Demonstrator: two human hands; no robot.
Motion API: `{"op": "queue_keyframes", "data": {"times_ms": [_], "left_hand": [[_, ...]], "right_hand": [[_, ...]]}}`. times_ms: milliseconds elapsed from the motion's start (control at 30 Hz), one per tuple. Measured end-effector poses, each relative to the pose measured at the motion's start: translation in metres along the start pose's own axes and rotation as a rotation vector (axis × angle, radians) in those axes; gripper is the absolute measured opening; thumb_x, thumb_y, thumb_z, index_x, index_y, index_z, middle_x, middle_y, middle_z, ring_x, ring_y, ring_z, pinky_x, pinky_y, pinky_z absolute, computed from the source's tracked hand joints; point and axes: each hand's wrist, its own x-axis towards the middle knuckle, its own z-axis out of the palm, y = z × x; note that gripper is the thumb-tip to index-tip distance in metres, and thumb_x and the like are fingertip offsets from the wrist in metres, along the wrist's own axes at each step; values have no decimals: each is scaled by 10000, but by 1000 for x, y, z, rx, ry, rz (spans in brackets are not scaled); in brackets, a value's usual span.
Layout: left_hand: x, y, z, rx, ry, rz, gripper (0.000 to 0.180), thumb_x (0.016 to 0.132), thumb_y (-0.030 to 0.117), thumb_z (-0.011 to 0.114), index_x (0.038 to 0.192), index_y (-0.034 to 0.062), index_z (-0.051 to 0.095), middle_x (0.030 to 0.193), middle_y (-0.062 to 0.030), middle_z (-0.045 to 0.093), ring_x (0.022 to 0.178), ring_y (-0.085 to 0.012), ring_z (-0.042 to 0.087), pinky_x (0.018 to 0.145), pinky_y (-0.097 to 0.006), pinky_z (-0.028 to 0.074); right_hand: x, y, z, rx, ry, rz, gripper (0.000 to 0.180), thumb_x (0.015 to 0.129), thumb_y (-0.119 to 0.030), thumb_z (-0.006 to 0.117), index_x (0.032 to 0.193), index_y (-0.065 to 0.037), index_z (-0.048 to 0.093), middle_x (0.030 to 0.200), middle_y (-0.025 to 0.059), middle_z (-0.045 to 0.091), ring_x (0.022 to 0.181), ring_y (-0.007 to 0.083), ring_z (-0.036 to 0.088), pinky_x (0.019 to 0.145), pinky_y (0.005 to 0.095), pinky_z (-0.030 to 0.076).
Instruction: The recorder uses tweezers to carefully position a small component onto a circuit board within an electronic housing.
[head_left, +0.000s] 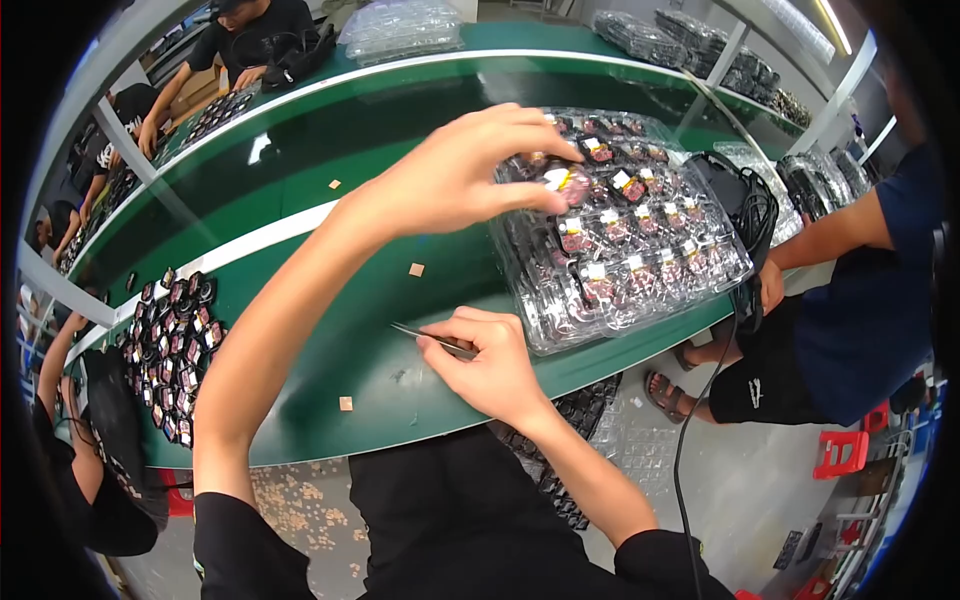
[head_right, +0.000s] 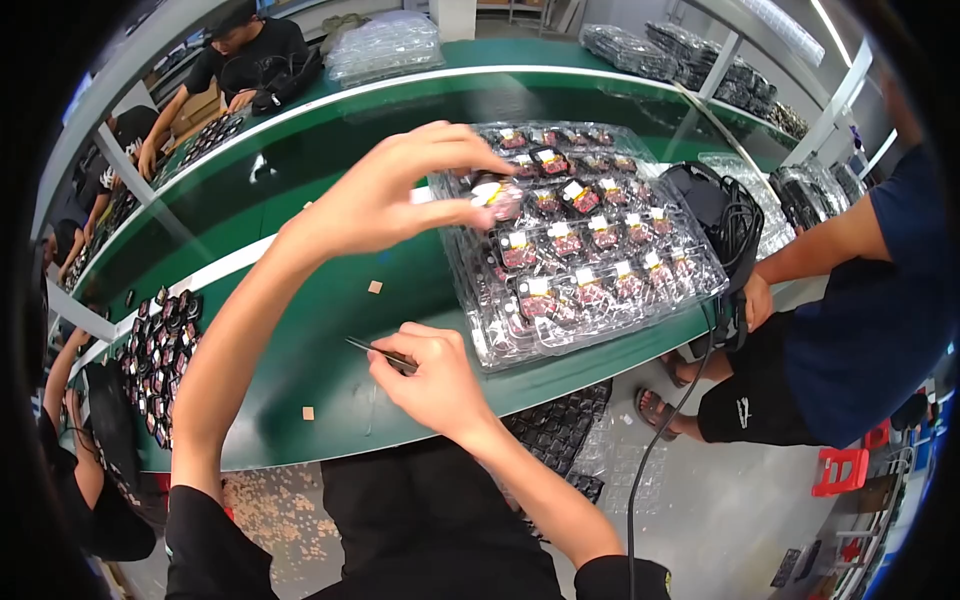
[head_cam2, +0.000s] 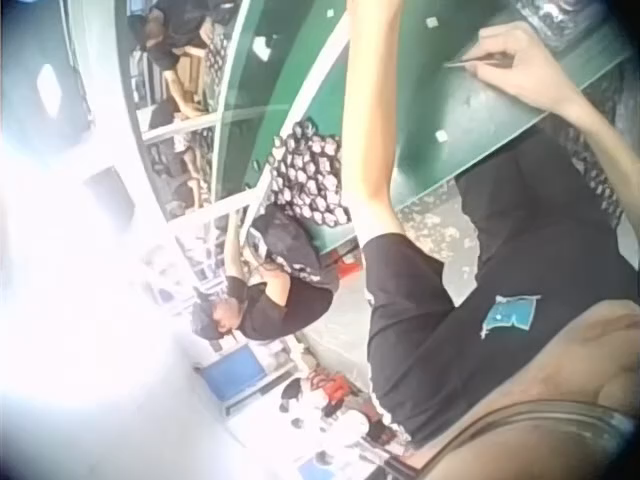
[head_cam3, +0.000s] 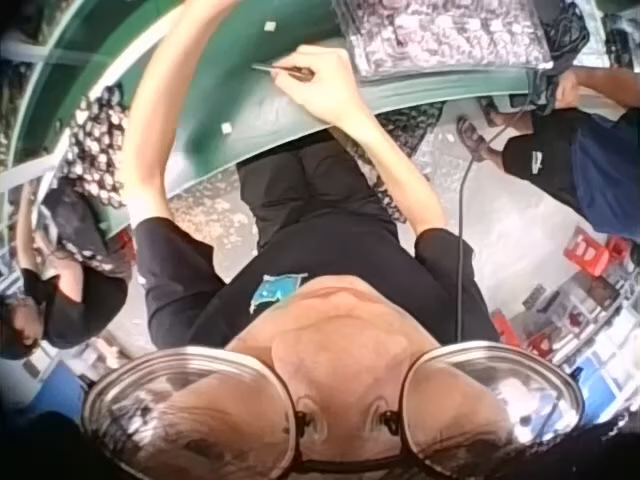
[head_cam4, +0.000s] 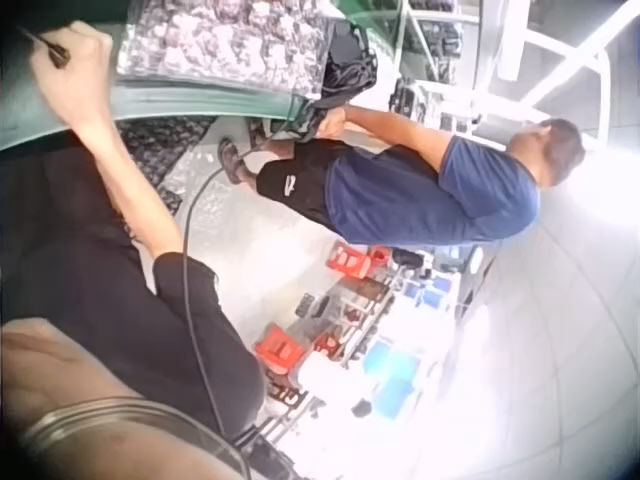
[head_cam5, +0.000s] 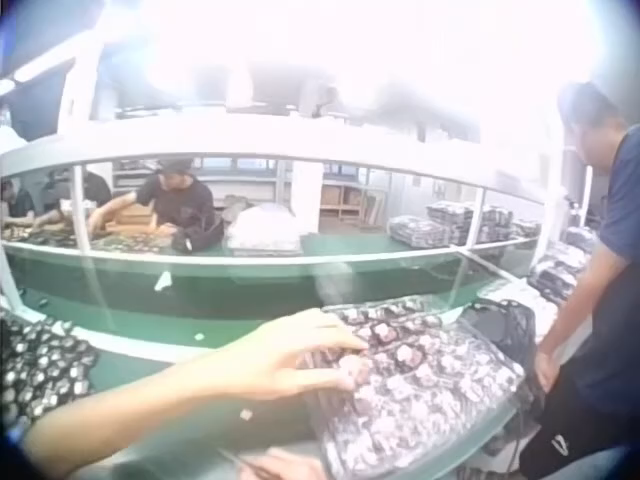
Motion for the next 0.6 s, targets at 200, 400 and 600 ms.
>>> {"op": "queue_keyframes", "data": {"times_ms": [200, 400, 600], "left_hand": [[21, -24, 25, 44, 26, 147, 312, 979, 200, 809, 1259, 66, 787, 1289, -98, 743, 1260, -325, 639, 1110, -466, 506], [-8, 1, 34, 49, -117, 133, 283, 900, 195, 865, 1167, 116, 817, 1269, -82, 726, 1220, -326, 667, 1076, -463, 518], [-12, -3, 37, 97, -94, 116, 272, 904, 259, 877, 1107, 101, 788, 1218, -65, 707, 1166, -309, 664, 1019, -452, 529]], "right_hand": [[-2, -1, -1, -2, -10, 28, 142, 910, -52, 809, 1013, 43, 832, 752, 124, 699, 604, 205, 646, 566, 354, 471], [-3, 4, -3, -2, -5, 0, 133, 906, -52, 796, 979, 59, 809, 799, 162, 721, 647, 302, 709, 598, 394, 529], [-3, 8, 0, 18, -3, -40, 115, 908, -27, 818, 999, 43, 827, 759, 98, 704, 591, 182, 659, 543, 327, 480]]}}
